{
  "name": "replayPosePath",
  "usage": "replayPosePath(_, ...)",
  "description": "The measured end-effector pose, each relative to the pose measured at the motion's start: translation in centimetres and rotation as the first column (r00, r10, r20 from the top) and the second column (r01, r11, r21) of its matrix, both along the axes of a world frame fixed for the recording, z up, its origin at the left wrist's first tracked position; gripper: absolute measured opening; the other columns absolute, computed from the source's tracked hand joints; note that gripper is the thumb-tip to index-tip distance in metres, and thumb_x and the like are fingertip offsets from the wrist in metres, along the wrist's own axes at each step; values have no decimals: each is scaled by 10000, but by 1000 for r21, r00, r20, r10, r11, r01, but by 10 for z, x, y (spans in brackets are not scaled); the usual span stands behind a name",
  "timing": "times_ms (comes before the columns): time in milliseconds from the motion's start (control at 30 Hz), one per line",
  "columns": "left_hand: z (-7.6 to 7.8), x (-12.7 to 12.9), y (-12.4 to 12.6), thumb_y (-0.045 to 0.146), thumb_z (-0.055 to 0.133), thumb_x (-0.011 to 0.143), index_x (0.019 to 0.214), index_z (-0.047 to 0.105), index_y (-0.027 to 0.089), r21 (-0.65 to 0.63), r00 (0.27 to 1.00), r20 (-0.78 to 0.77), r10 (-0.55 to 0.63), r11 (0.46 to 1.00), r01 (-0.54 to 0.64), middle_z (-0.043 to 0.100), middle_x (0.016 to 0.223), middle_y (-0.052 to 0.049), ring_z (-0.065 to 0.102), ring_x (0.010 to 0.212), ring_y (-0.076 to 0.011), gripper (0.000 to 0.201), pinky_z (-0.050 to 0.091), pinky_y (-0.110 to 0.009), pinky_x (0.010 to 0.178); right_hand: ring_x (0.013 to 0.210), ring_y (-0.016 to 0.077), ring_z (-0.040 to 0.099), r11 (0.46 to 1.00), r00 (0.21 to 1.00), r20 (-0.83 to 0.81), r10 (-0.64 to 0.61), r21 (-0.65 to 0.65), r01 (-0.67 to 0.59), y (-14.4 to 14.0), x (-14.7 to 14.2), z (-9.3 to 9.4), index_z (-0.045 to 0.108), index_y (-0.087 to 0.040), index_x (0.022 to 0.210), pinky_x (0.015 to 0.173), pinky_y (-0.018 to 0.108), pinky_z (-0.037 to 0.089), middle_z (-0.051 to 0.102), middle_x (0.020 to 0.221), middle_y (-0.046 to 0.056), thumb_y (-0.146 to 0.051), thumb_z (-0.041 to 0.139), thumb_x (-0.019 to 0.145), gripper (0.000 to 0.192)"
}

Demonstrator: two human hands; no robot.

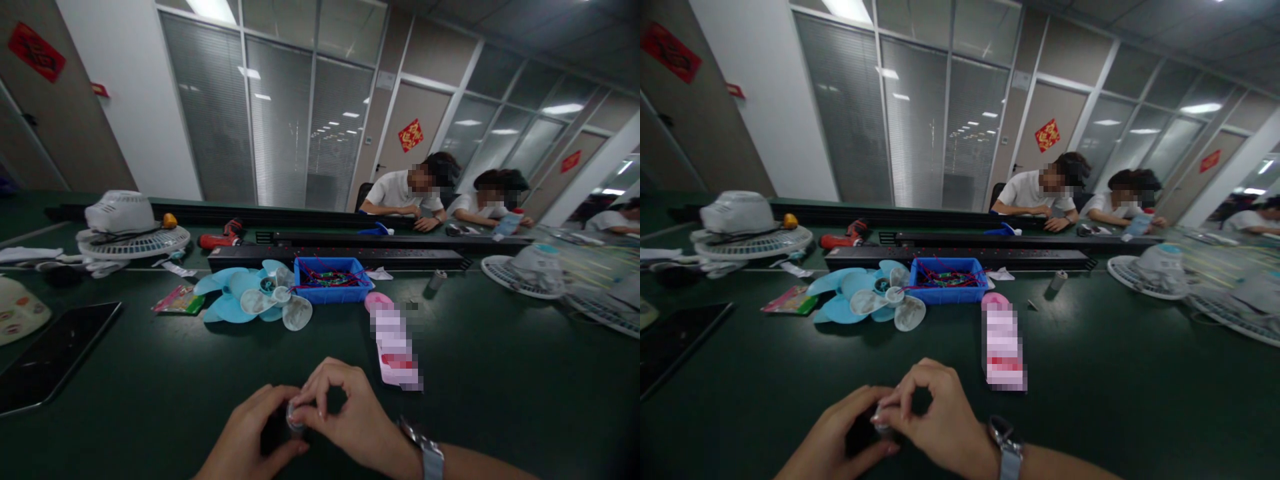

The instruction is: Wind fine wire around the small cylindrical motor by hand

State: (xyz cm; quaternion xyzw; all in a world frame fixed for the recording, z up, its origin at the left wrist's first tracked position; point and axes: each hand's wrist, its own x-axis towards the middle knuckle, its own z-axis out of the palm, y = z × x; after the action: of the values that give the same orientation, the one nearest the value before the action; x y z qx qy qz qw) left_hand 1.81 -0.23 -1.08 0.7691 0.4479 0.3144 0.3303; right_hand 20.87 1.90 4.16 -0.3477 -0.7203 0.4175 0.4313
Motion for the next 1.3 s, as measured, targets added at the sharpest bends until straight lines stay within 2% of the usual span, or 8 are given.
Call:
replayPosePath(233, -3, -2, 0, 137, 749, 761, 1165, 628, 279, 16, 1000, 20, -17, 1000, 16, 712, 1058, -20, 686, 941, -238, 445, 552, -333, 811, 715, 164, 706, 999, 998, -61, -32, 29, 34, 1, -4, -10, 492, -172, 552, 661, 250, 498, 745, 711, 9, -230, 876, 672, 407)
replayPosePath(433, 2, -1, -1, 119, 743, 760, 1149, 637, 263, -29, 1000, 1, -8, 1000, 8, 707, 1048, -21, 677, 937, -237, 428, 537, -334, 814, 719, 170, 722, 999, 996, -86, -30, -35, 27, 0, -4, -7, 504, -174, 573, 655, 242, 519, 740, 718, 17, -227, 873, 667, 385)
replayPosePath(567, 3, 0, -1, 130, 740, 769, 1139, 639, 252, -46, 1000, -15, -3, 999, 2, 705, 1027, -22, 673, 923, -240, 403, 533, -341, 799, 707, 160, 719, 999, 999, -38, -28, -45, 26, 0, -3, -6, 530, -174, 610, 677, 253, 525, 744, 753, 11, -223, 857, 687, 340)
replayPosePath(633, 3, 0, -1, 129, 743, 764, 1149, 635, 257, -42, 1000, -9, -4, 999, 4, 703, 1045, -23, 669, 940, -243, 419, 531, -348, 812, 728, 155, 723, 999, 999, -18, -32, -5, 31, 0, -2, -6, 545, -177, 628, 699, 254, 524, 755, 775, 0, -213, 853, 697, 318)
replayPosePath(767, 3, 0, -2, 138, 750, 763, 1143, 637, 259, -26, 1000, 9, -4, 1000, 4, 704, 1062, -26, 666, 958, -248, 414, 528, -358, 831, 825, 152, 722, 982, 998, 44, -50, 184, 41, -1, 1, -6, 574, -186, 643, 761, 257, 507, 771, 804, -33, -183, 857, 701, 289)
replayPosePath(833, 3, 0, -2, 133, 748, 763, 1132, 642, 259, -20, 1000, 13, -5, 1000, 6, 706, 1051, -27, 668, 948, -246, 404, 530, -357, 825, 839, 150, 720, 974, 996, 70, -59, 224, 42, -1, 2, -6, 582, -188, 642, 758, 252, 503, 771, 811, -37, -177, 852, 710, 278)
replayPosePath(1033, 4, 2, -1, 129, 753, 748, 1117, 647, 241, -11, 1000, -5, 9, 1000, -9, 709, 1022, -40, 672, 917, -255, 400, 533, -368, 801, 828, 156, 726, 981, 998, 52, -25, 195, 15, -1, 2, -7, 578, -186, 623, 740, 249, 520, 772, 824, -16, -147, 825, 722, 269)
replayPosePath(1300, 3, 2, -1, 115, 743, 732, 1022, 661, 220, 40, 1000, 1, 17, 999, -17, 717, 969, -45, 676, 859, -243, 319, 541, -342, 754, 873, 161, 717, 987, 996, 25, 90, 134, -93, -2, 2, -2, 581, -200, 644, 798, 275, 541, 775, 893, 3, -47, 719, 749, 231)
